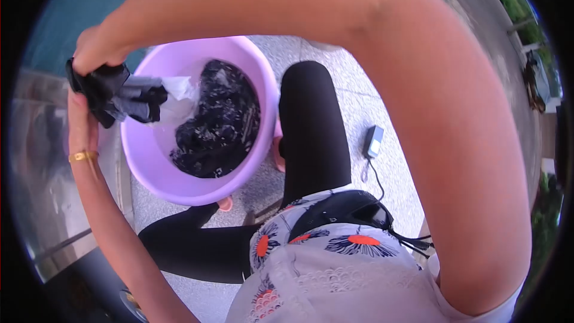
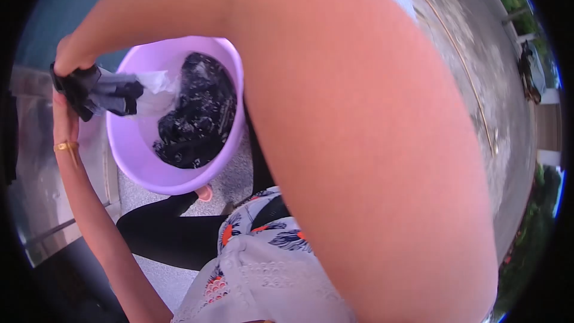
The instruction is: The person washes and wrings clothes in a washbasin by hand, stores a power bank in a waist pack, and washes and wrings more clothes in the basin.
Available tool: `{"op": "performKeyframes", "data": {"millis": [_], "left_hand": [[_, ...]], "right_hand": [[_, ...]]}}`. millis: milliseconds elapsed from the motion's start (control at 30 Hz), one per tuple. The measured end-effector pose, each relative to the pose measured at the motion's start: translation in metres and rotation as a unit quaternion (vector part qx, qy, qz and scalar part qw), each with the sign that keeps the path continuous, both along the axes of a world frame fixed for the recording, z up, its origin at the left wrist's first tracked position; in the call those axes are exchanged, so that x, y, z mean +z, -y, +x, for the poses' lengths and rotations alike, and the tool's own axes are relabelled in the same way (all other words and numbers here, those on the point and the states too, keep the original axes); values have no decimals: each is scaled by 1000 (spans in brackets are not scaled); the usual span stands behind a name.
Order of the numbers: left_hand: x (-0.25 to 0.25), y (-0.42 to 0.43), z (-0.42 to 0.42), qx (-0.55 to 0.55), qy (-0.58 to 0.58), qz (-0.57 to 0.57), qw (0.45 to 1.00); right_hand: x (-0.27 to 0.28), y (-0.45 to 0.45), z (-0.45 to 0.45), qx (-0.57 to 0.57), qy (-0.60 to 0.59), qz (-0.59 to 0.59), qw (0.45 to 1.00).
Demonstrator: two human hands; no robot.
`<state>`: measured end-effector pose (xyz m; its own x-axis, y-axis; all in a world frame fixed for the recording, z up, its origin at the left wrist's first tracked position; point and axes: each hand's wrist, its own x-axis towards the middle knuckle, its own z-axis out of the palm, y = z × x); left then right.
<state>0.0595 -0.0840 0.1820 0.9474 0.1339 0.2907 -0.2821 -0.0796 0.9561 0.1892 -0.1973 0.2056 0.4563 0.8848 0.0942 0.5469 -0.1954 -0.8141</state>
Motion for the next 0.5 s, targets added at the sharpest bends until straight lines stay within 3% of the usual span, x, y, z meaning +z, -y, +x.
{"op": "performKeyframes", "data": {"millis": [33, 100, 133, 167, 200, 267, 367, 400, 433, 467, 500], "left_hand": [[-8, 9, 0, -7, -13, -2, 1000], [-13, 39, 1, 49, -76, 236, 967], [-15, 61, 1, 80, -111, 258, 956], [-28, 55, 3, 97, -144, 288, 942], [-43, 50, 4, 113, -175, 319, 925], [-53, 72, -4, 103, -175, 201, 958], [-73, 60, -16, 108, -210, 79, 968], [-79, 54, -21, 121, -217, 65, 966], [-92, 41, -25, 148, -219, 35, 964], [-100, 32, -30, 174, -225, -6, 959], [-107, 24, -35, 193, -239, -9, 951]], "right_hand": [[-20, -10, 7, 48, -18, -12, 999], [-51, -26, 20, 147, -45, -33, 987], [-63, -28, 27, 199, -56, -40, 978], [-60, -14, 23, 196, -61, -37, 978], [-53, 68, -3, 177, -84, -28, 980], [-36, 178, -8, 134, -133, -13, 982], [-14, 254, -27, 72, -207, 8, 976], [-35, 297, -22, 36, -235, 33, 971], [-55, 349, -10, 4, -444, 125, 887], [-88, 407, -4, -14, -310, 86, 947], [-134, 475, -12, -104, -397, 237, 881]]}}
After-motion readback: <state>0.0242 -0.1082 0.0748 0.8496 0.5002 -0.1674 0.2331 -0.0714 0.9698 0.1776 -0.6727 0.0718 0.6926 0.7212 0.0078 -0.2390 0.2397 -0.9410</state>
